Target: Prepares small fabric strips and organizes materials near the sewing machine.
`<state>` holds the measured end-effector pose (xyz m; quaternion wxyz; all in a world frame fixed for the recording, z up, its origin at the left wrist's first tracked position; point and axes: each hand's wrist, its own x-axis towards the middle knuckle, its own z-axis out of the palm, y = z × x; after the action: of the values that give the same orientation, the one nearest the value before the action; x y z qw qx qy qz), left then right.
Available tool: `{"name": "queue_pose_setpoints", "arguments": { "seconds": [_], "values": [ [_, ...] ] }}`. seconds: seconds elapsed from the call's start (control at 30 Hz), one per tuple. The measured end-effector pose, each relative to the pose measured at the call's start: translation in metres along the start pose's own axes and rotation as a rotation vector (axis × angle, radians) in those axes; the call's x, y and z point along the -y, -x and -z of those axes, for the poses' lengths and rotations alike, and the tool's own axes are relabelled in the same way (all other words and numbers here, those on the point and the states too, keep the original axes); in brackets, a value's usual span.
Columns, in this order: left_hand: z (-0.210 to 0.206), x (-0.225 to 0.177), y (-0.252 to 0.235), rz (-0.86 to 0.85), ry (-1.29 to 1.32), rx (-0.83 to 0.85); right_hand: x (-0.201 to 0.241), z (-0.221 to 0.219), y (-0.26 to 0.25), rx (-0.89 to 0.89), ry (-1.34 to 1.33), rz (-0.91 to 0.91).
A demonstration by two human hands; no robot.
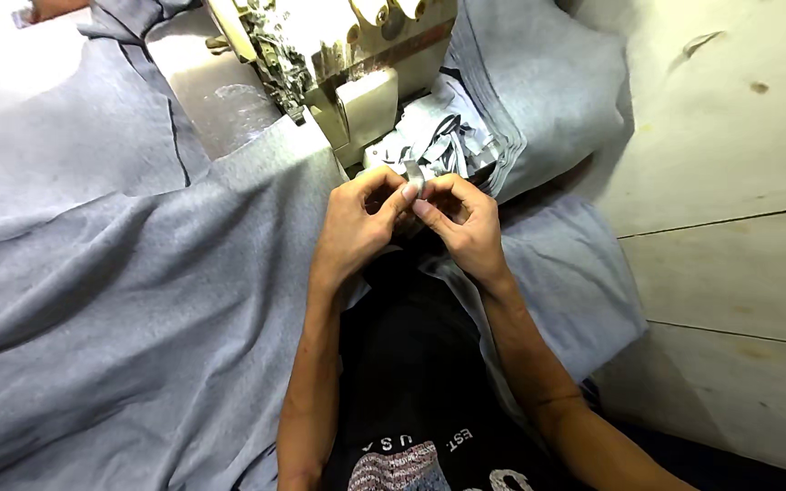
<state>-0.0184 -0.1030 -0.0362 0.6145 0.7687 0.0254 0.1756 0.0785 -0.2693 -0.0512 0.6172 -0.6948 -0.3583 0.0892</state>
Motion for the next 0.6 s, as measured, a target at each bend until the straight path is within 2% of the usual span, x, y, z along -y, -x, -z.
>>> {"name": "queue_pose_setpoints", "arguments": {
  "seconds": [0.3,0.4,0.6],
  "values": [
    [0.0012,-0.0044,0.0016,0.076,0.122,-0.065,-0.0004,-0.0009,0.0010,0.038,-0.017,-0.013],
    [0.0008,-0.0062,0.0013,0.060,0.193,-0.089,-0.0015,-0.0002,0.0011,0.056,-0.040,-0.016],
    [0.0021,-0.0046,0.0015,0.011,0.140,-0.141,-0.0032,0.0013,0.0010,0.072,-0.023,-0.018]
  ]
}}
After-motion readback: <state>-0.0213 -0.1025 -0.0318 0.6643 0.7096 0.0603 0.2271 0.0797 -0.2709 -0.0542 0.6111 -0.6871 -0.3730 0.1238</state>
